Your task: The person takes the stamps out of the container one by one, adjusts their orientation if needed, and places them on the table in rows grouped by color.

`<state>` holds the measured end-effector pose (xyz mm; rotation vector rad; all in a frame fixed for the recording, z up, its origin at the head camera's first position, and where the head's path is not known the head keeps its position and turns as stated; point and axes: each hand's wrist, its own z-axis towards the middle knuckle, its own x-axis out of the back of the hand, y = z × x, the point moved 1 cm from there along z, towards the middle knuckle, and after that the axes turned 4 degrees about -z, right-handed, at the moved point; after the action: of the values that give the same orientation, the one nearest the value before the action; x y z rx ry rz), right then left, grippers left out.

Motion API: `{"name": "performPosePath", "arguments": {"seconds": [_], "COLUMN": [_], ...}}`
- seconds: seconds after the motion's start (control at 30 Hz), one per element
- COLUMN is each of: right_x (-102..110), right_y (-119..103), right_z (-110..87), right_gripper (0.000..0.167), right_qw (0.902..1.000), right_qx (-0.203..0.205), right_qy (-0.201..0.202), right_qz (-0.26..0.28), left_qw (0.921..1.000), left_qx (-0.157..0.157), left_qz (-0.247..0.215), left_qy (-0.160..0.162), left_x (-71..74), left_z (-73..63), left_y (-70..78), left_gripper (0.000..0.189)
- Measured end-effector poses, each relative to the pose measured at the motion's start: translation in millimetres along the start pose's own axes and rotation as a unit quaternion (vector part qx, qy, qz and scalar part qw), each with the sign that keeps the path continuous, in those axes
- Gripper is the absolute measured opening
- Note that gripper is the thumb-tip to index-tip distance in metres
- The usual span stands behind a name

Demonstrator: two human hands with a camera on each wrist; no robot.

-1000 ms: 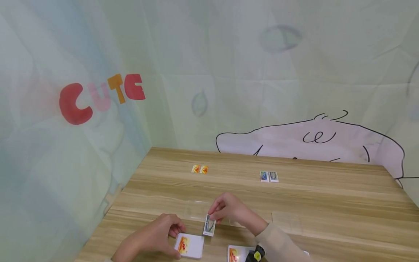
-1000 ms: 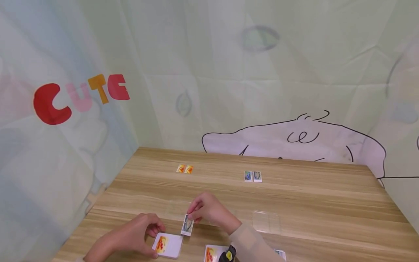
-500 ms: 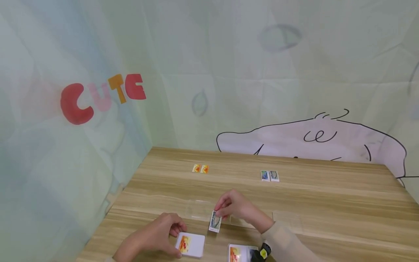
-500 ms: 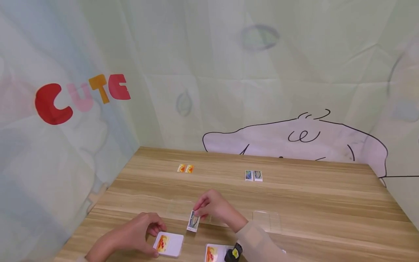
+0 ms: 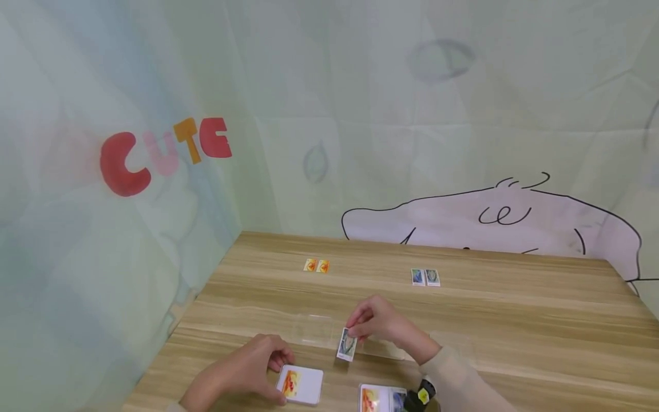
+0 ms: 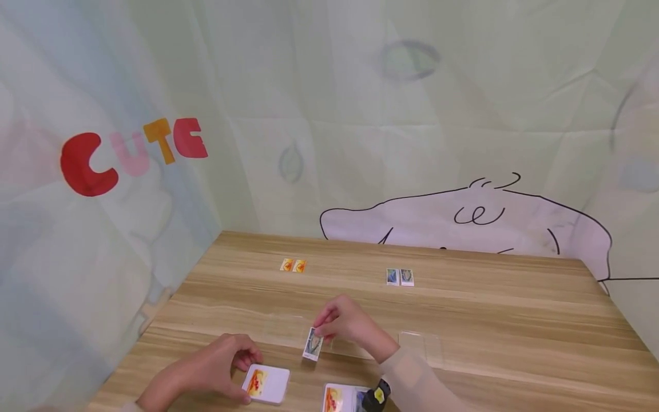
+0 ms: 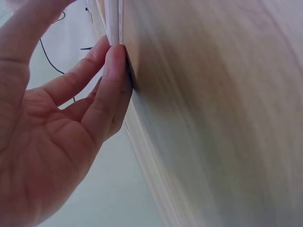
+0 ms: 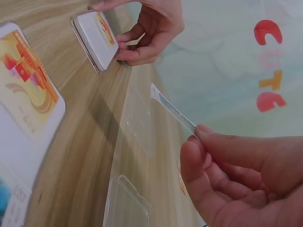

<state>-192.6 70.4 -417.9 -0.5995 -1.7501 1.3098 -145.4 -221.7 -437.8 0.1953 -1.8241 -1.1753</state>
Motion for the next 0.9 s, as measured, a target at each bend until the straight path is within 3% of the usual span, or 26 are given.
{"name": "performPosePath", "arguments": {"seconds": [0.27,0.9], "right_x": [5.9,29.3], "right_y": [7.0,19.6], "right_z": [-1.9,-12.8], "right_gripper": [0.005,0.005], "right_qw": [0.9999,0.9998], "right_qx": [0.001,-0.002], "right_qy": [0.001,0.016], "right_qz": [0.012,0.015], "left_qw": [0.9999,0.9999], "left_qx": [-0.008,0.009], "left_qz": [0.006,-0.010], "left_qy": [0.004,0.005], "left_x": [-0.8,-2.5], "left_z": [-2.2,-1.8], "left_y": [1.4,0.5], "left_gripper": [0.048,0.048]}}
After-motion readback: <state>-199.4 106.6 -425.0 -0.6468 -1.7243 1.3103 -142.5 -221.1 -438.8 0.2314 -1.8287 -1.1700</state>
